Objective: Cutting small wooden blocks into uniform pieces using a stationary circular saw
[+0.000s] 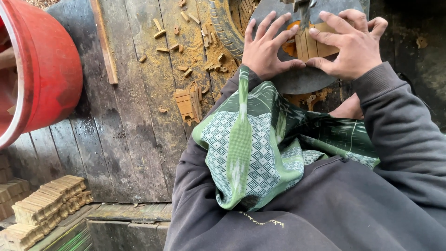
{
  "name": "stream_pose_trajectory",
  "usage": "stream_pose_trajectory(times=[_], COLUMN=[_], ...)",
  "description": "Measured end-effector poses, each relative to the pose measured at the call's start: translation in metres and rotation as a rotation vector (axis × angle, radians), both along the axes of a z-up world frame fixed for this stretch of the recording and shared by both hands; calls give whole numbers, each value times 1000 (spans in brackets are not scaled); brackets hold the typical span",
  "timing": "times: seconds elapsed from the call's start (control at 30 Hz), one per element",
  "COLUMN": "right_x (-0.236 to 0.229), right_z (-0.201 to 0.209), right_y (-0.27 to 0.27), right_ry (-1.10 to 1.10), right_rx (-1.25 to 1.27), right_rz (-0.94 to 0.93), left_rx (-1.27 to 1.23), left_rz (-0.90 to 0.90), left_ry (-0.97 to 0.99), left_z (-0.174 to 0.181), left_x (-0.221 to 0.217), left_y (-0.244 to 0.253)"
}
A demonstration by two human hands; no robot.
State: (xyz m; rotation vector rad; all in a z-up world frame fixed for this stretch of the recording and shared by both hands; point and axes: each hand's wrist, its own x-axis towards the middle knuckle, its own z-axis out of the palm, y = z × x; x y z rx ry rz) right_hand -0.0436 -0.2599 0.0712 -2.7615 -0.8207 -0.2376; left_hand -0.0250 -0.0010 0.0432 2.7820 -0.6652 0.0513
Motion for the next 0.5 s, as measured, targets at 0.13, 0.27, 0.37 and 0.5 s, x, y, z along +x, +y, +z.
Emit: stream_pose_trajectory(times=[0.13,0.27,0.37,0.5], right_x=[2,4,5,6], right_z=[-1,0,0,-1], right_y=[0,1,1,1], right_ry=[41,42,55,63], right_rx=[20,38,44,36], right_rz=[-4,-6,-4,-9], left_rx=[-4,1,3,23], left_rz=[-6,-4,-4,4], left_ry=[48,43,42,51], left_z=[4,4,5,3], left_x=[1,2,3,4], left_y=[0,1,0,0])
